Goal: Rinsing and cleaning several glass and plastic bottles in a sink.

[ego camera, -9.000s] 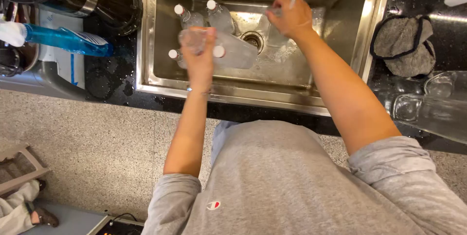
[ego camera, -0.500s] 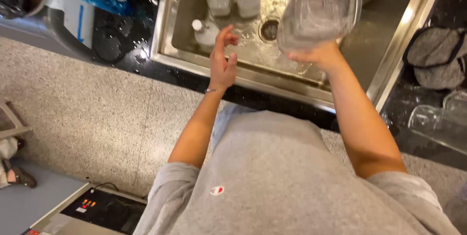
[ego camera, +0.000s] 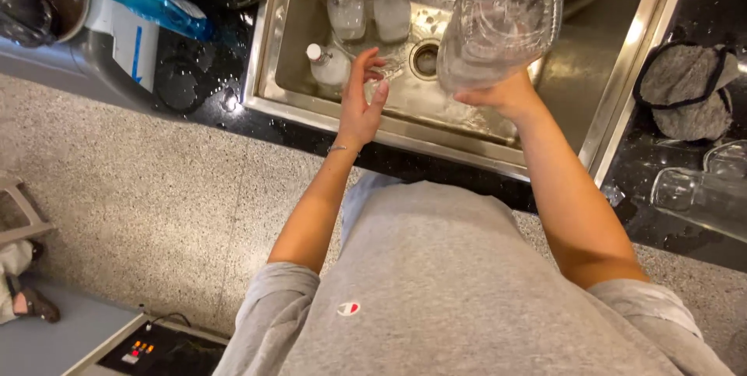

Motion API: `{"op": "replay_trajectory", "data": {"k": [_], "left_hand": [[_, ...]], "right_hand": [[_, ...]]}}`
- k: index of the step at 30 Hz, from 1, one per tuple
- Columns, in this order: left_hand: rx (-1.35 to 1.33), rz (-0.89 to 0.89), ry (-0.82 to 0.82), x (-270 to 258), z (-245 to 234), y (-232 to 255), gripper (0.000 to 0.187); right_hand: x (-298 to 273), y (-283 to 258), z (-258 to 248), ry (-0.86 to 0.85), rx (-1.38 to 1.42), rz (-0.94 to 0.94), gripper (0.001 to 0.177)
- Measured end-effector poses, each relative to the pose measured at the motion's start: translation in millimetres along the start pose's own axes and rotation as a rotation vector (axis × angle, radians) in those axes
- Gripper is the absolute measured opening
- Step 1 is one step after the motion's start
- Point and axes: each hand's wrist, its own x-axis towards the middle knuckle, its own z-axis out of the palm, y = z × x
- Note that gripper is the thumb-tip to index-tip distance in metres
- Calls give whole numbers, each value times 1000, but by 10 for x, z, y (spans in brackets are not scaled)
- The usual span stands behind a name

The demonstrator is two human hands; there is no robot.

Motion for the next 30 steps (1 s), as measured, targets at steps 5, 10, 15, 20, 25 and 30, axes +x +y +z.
{"op": "replay_trajectory", "data": {"k": [5,10,15,20,25,30], "left_hand": [[-5,-34,-4,-12,19,-59,61],[52,-19,11,14,32,-69,59],[211,49,-1,-17,22,-26,59],[175,-1,5,-37,14,-36,61],[192,12,14,-36,21,-27,62],[174,14,10,-37,23,-12,61]], "right_hand": [[-37,18,-20,54,10,105,79],[-11,6,-55,43,38,12,86],[-54,36,-63,33,62,84,82],[-58,8,-19,48,95,119,82],[-51,-94,5,49,171,173,86],[-62,-251,67,48,147,109,87]]}}
